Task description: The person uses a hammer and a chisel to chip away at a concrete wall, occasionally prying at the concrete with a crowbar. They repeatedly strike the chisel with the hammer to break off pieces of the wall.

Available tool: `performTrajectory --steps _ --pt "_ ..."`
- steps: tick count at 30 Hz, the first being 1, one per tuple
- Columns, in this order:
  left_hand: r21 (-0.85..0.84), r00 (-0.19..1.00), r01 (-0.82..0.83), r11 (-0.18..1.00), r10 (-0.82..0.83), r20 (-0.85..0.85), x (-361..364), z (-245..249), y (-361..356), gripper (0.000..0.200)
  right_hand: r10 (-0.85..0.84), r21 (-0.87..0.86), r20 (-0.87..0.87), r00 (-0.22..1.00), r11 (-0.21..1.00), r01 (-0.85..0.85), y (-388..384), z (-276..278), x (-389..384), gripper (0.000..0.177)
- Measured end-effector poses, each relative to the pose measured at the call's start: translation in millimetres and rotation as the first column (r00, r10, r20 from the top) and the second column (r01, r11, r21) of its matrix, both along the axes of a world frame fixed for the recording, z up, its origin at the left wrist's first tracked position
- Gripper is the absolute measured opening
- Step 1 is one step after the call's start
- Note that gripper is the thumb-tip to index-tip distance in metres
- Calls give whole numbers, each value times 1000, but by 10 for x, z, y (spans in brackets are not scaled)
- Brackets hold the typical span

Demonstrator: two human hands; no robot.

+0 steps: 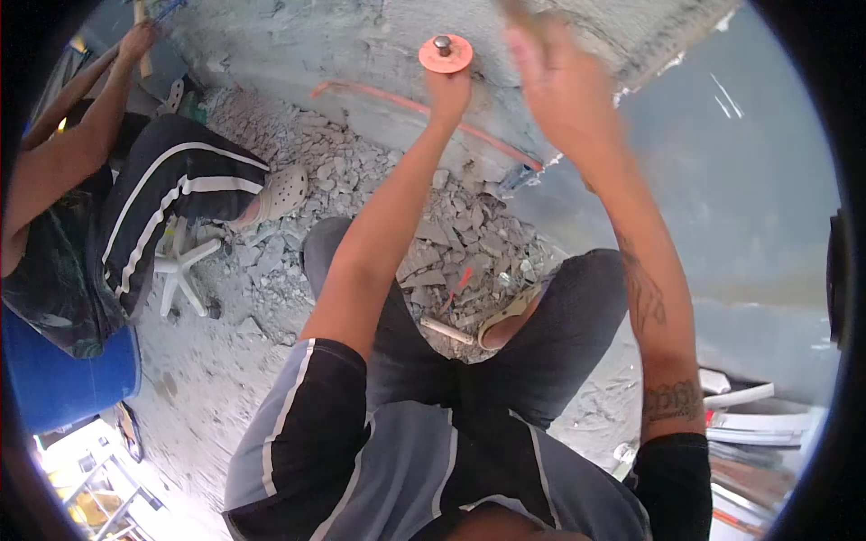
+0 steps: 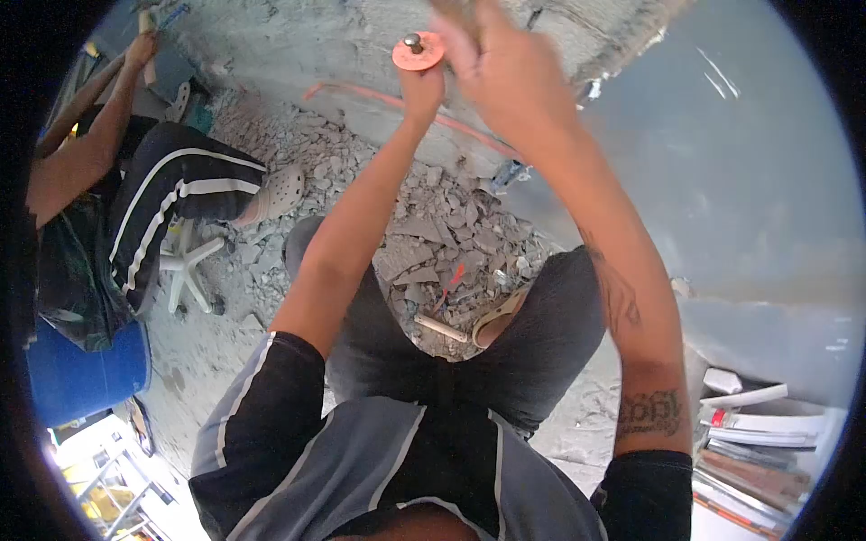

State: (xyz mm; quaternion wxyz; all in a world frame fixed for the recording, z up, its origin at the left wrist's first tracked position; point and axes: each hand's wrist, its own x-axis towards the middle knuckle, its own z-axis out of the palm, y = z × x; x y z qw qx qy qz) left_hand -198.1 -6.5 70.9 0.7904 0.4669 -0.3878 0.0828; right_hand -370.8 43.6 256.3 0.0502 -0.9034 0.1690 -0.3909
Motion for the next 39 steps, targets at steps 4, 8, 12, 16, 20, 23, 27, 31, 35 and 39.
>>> performTrajectory --steps 4,8,12,16,20,23,27,31,35,39 --pt "-41 980 -65 997 72 183 24 -91 7 16 -27 -40 -456 889 999 9 -194 -74 -4 51" --pt "-25 996 57 998 -55 76 -56 -11 39 21 161 -76 -131 978 982 -172 68 428 -35 38" --pt "-1 999 48 999 -48 15 -75 0 36 12 16 12 -40 999 1000 -16 194 356 -37 32" --pt "21 979 35 999 -38 202 -57 -97 56 14 166 -238 -185 969 949 -208 -643 -504 133 40" --pt "46 981 -16 999 7 194 -12 -156 -15 15 101 -297 -466 879 918 -262 -38 459 -61 38" --pt "16 989 45 999 -47 143 27 -135 -63 15 127 -50 -35 991 990 -129 310 789 -145 37" --pt "75 974 135 988 -146 171 141 -113 -40 13 64 194 -285 956 981 -8 -139 -2 3 38" --pt "71 917 -47 996 15 400 104 -302 10 11 76 -21 -656 751 993 -118 -404 -41 133 44" --pt "129 993 97 987 -104 54 32 -292 66 10 47 94 -305 951 995 -20 211 738 -129 43" --pt "50 925 296 954 -273 -264 271 27 276 16 -68 229 -104 992 969 91 441 986 -316 45"
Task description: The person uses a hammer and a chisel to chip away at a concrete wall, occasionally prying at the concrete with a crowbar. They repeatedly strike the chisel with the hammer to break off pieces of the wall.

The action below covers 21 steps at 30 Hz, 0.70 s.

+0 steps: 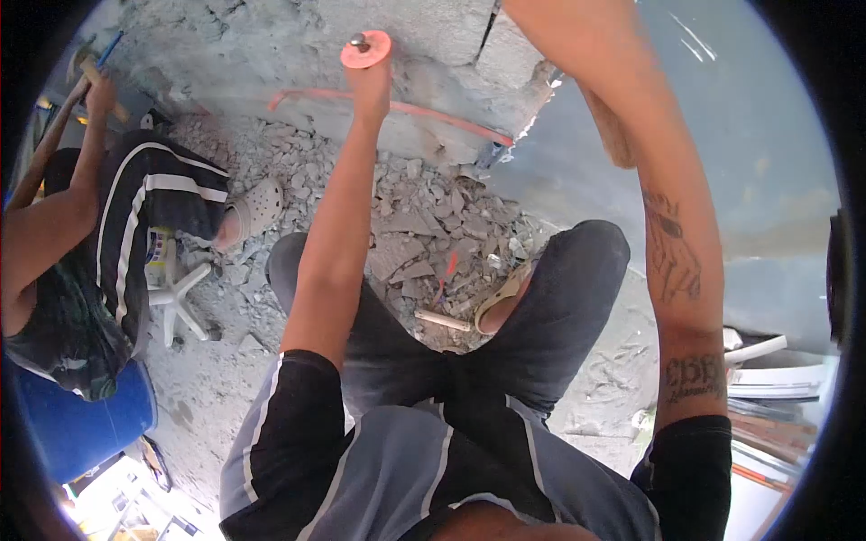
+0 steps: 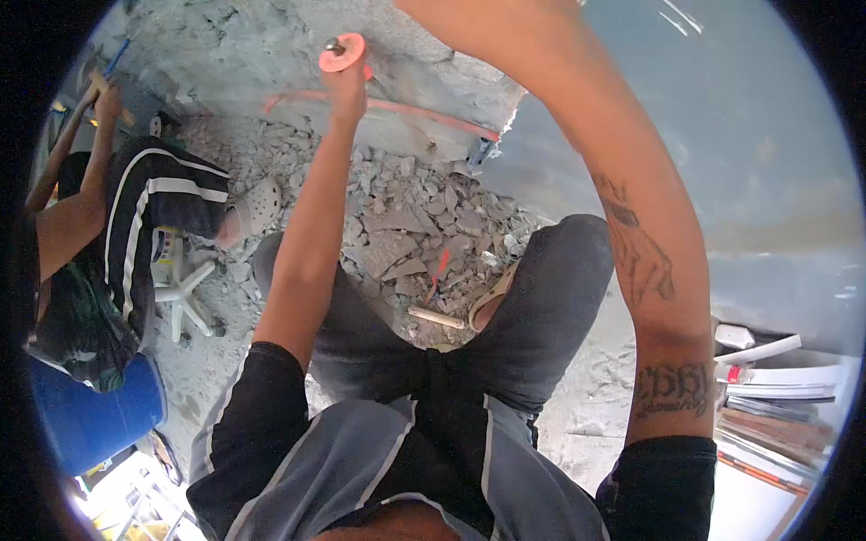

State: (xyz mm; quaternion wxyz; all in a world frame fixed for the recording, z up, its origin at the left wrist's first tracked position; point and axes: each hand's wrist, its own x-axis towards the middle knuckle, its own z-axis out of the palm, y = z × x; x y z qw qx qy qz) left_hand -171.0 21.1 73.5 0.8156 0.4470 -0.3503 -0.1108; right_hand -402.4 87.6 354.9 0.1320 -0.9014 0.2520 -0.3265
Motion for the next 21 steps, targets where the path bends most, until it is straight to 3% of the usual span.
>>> performTrajectory --steps 2,5,8,10,15,17,21 --pt "-68 999 -32 997 32 3 -50 210 86 21 -29 91 4 1000 995 28 -53 -54 -41 46" --pt "-104 999 -1 995 -3 -42 -88 205 106 23 -45 33 50 998 999 43 -194 -363 -108 44" --pt "-48 994 -75 996 79 79 -164 117 48 24 -108 14 30 994 994 108 -221 -560 -137 42" --pt "5 988 -80 997 79 130 -199 101 77 23 -69 353 47 997 934 48 -259 -697 -165 43" --pt "-118 993 -11 993 25 118 -222 259 60 19 -64 247 48 997 968 50 -430 -893 -378 57" --pt "-84 966 -122 989 138 218 -294 186 -57 13 -53 246 90 994 969 29 -402 -922 -404 57" --pt "-75 968 -146 986 158 197 -420 -95 -157 4 -66 240 78 995 970 45 -362 -964 -384 57"
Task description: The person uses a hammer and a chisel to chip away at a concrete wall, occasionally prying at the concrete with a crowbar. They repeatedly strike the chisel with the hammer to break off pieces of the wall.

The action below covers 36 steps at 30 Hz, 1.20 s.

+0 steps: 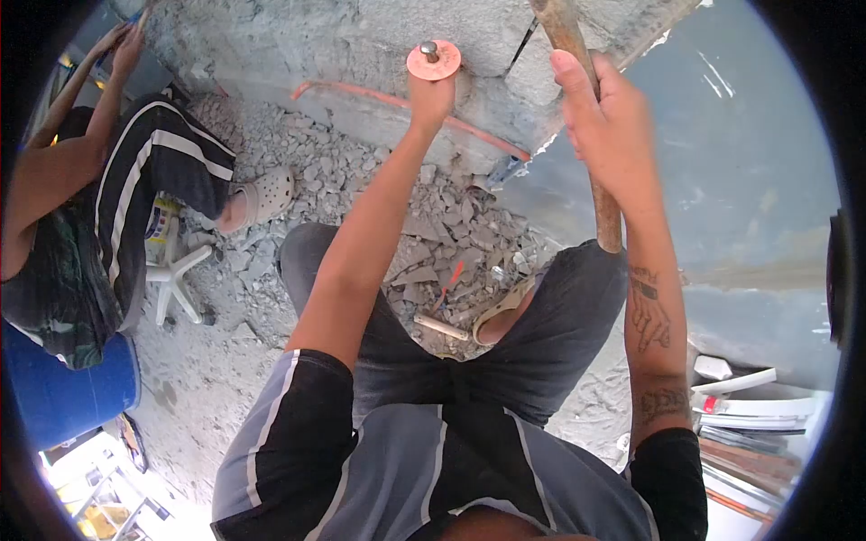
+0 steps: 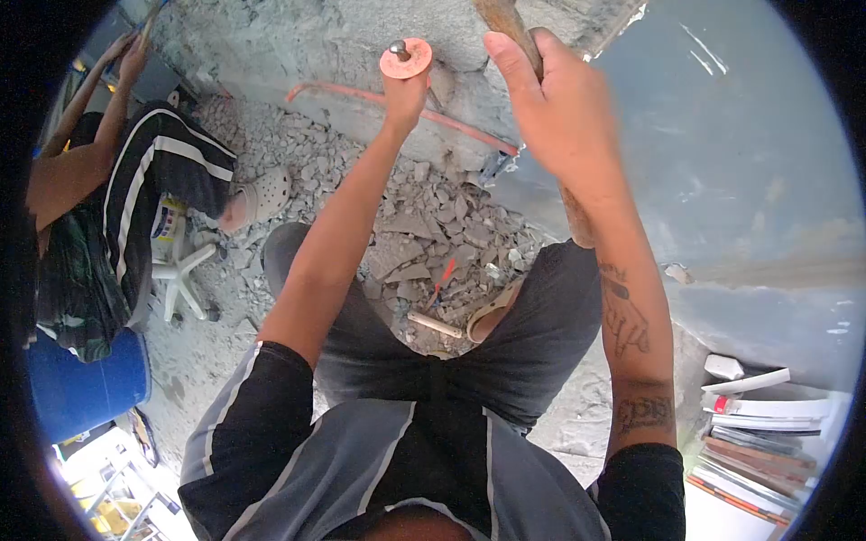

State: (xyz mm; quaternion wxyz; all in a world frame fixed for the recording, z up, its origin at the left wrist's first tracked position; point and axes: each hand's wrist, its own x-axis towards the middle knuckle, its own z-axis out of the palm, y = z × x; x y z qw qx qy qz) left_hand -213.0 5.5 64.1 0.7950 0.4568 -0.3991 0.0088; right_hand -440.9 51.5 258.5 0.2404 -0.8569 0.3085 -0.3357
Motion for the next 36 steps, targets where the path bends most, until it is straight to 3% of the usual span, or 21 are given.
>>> performTrajectory --steps 5,7,8,9,10,11,13,14,16,18,20,21,23,25,27,28,30,32,33,35,36 --pt "25 1000 -10 1000 9 21 -57 -17 64 7 15 4 10 1000 1000 -15 230 77 11 53" --pt "31 999 -30 999 29 26 -101 -28 55 9 0 -159 58 998 987 10 418 129 1 45" --pt "-15 989 -87 996 88 118 -135 -51 16 11 7 -167 49 999 986 1 406 50 7 45" --pt "-67 967 -139 988 150 207 -174 -65 -36 13 -6 -304 13 1000 953 10 378 -141 -1 42" --pt "-41 992 -98 994 101 75 -393 65 128 17 -25 -434 -20 999 901 13 354 -336 -19 39" --pt "-46 992 -104 994 107 71 -442 48 132 17 -19 -439 -25 1000 899 6 297 -530 -24 39" --pt "204 993 120 972 -122 -5 -467 -136 66 27 -103 -235 -428 898 972 -1 134 -780 30 37" --pt "291 981 191 938 -196 -11 -483 -188 49 32 -85 -244 -437 896 969 -27 175 -770 6 37" --pt "230 996 30 973 -47 70 -495 -153 6 33 -27 -81 -299 954 997 3 273 -689 -69 38" --pt "199 988 -134 971 117 97 -604 -150 77 34 -124 -312 -246 961 949 43 416 -496 -205 40" --pt "192 996 -78 978 67 63 -620 -69 153 34 -211 88 146 966 976 200 655 -367 -268 40" --pt "195 994 -109 975 105 34 -604 -23 227 34 -175 82 118 978 983 166 569 -496 -262 40" --pt "185 999 -19 983 10 51 -604 123 336 33 -247 -127 151 957 956 266 187 -997 -452 31" --pt "97 996 -64 993 57 73 -476 15 118 32 -204 -573 10 979 801 173 -27 -1171 -148 32" --pt "31 994 -59 998 56 91 -608 -107 74 32 -299 -448 -388 872 888 105 173 -979 -23 35" --pt "10 991 -93 996 92 96 -516 -73 56 33 -282 -456 -375 883 885 89 242 -759 103 35" --pt "66 997 -21 998 16 79 -551 -123 69 34 -298 14 -183 937 952 306 536 -350 -86 41" --pt "78 998 10 997 -15 65 -540 -57 144 34 -189 0 325 927 980 200 602 -247 -191 43" --pt "86 997 49 995 -55 63 -569 -37 201 34 -6 35 518 855 999 -14 662 -198 -170 44" --pt "50 999 9 999 -11 40 -592 -6 213 28 -194 -336 244 950 902 271 115 -812 -371 45" --pt "9 999 -33 999 33 25 -571 28 209 25 -153 -620 71 986 767 164 -62 -1125 -243 45"
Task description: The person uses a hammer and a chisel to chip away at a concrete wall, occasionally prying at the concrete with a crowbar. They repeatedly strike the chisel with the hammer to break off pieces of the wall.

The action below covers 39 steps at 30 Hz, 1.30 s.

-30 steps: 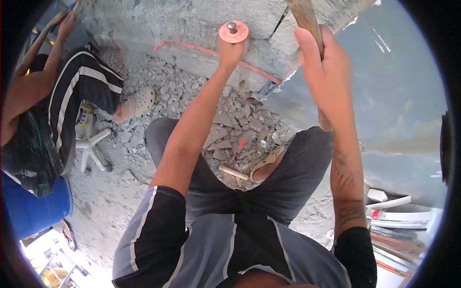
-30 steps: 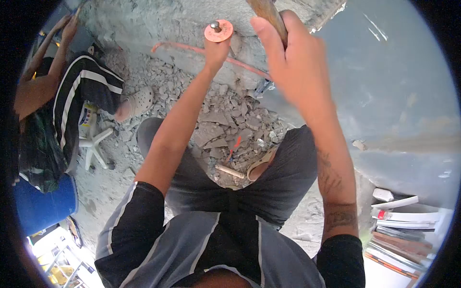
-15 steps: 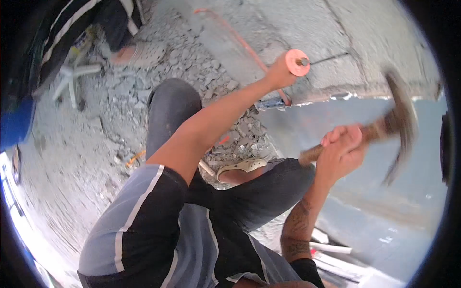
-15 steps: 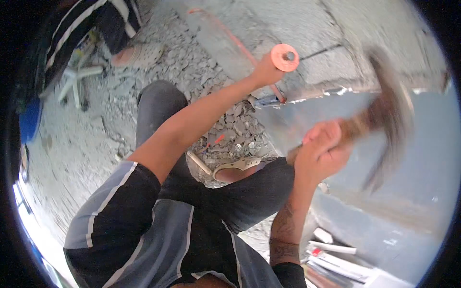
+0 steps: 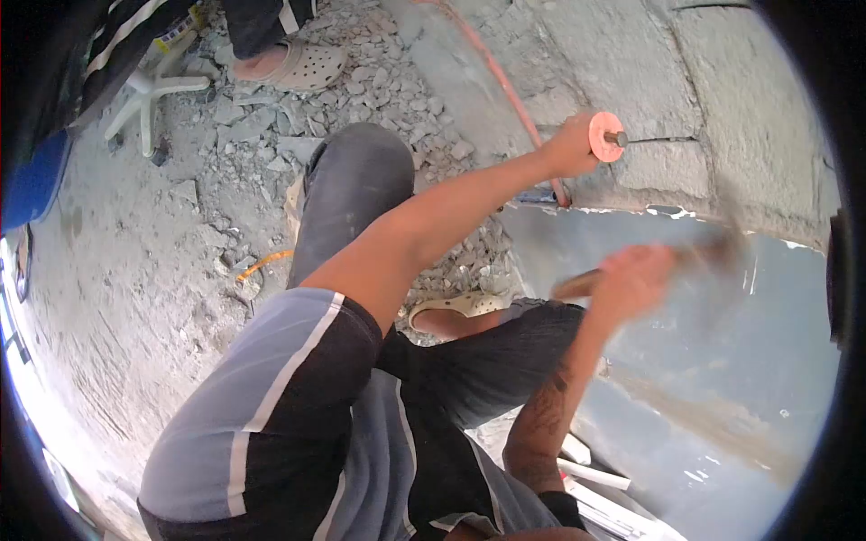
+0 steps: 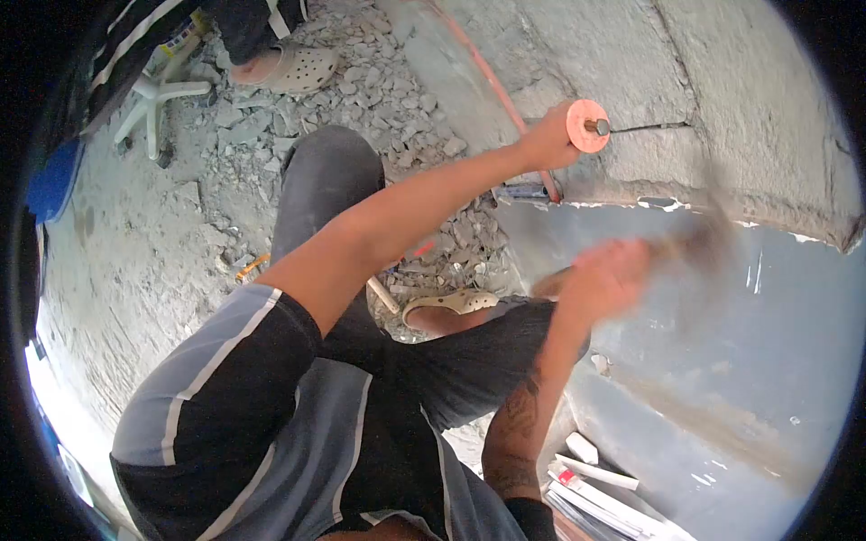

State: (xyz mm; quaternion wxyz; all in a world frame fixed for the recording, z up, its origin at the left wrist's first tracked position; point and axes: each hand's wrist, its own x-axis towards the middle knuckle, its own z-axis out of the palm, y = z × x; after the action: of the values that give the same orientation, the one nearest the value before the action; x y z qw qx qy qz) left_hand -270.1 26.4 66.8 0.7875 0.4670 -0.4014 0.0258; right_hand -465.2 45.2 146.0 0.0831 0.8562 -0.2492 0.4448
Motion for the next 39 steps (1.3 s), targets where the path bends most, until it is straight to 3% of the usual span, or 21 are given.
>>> performTrajectory --steps 1,2,4,5,6,9,11,14,16,17,19,20,22,24,26,28,31,33,34,37,39 --pt "2 1000 -6 1000 6 5 42 -13 -43 25 -36 -271 -219 975 962 -25 -109 -180 116 46" --pt "-15 999 -4 1000 5 34 -2 -43 -96 26 -50 -266 -223 973 964 -11 -76 -143 -19 46" --pt "-54 994 -40 998 45 101 227 24 -190 26 -76 214 -259 963 967 134 47 123 18 43" --pt "-38 996 -16 999 20 90 179 -10 -170 25 -106 460 -194 975 868 186 149 317 154 43" --pt "-13 998 36 999 -35 43 -67 -89 -150 24 -224 748 -74 972 632 203 512 694 166 43" --pt "68 991 2 998 -11 133 -43 -118 -126 28 -15 587 490 872 745 -317 749 978 75 39" --pt "112 990 48 993 -62 126 -54 -133 -158 28 47 506 298 953 840 -199 -17 393 -233 36" --pt "94 987 58 994 -72 144 96 -92 -158 26 49 52 -17 999 997 -48 -127 -276 -69 37" --pt "37 984 64 997 -70 164 53 -14 -190 25 -65 467 -299 952 860 205 60 -116 17 40" --pt "-11 989 13 1000 -11 149 123 40 -167 23 -43 460 -282 958 870 175 161 126 217 40" --pt "-23 998 26 999 -25 61 -209 -89 -114 20 -191 811 29 981 578 88 565 693 78 43" --pt "27 997 67 997 -68 37 -134 -53 -79 21 -187 814 25 982 575 89 592 778 74 43" --pt "73 993 114 991 -114 5 -109 -41 -40 21 -184 656 567 803 691 -304 633 883 31 35" --pt "49 997 50 998 -53 55 -88 -66 -74 22 -181 530 625 760 812 -242 596 413 134 43" --pt "71 997 17 997 -22 78 -42 -78 -146 22 -128 524 141 982 851 35 121 -457 -107 40" --pt "115 995 19 993 -30 95 -177 -87 -117 23 -59 823 -313 948 481 302 287 -425 -21 36" --pt "198 1000 -7 980 2 23 77 -31 -16 24 -122 691 -328 937 645 326 317 -429 -293 34" --pt "141 988 90 986 -106 112 -46 -114 -63 26 -172 841 18 985 535 78 650 105 -219 37" --pt "165 989 24 986 -48 142 -53 -145 -135 29 -188 840 193 963 538 -63 700 315 -193 38" --pt "104 988 75 992 -88 130 -57 -159 -175 32 -119 626 590 798 691 -360 833 725 -161 40" --pt "165 987 53 985 -77 143 -59 -160 -186 32 -76 556 678 732 705 -442 703 590 -133 39"
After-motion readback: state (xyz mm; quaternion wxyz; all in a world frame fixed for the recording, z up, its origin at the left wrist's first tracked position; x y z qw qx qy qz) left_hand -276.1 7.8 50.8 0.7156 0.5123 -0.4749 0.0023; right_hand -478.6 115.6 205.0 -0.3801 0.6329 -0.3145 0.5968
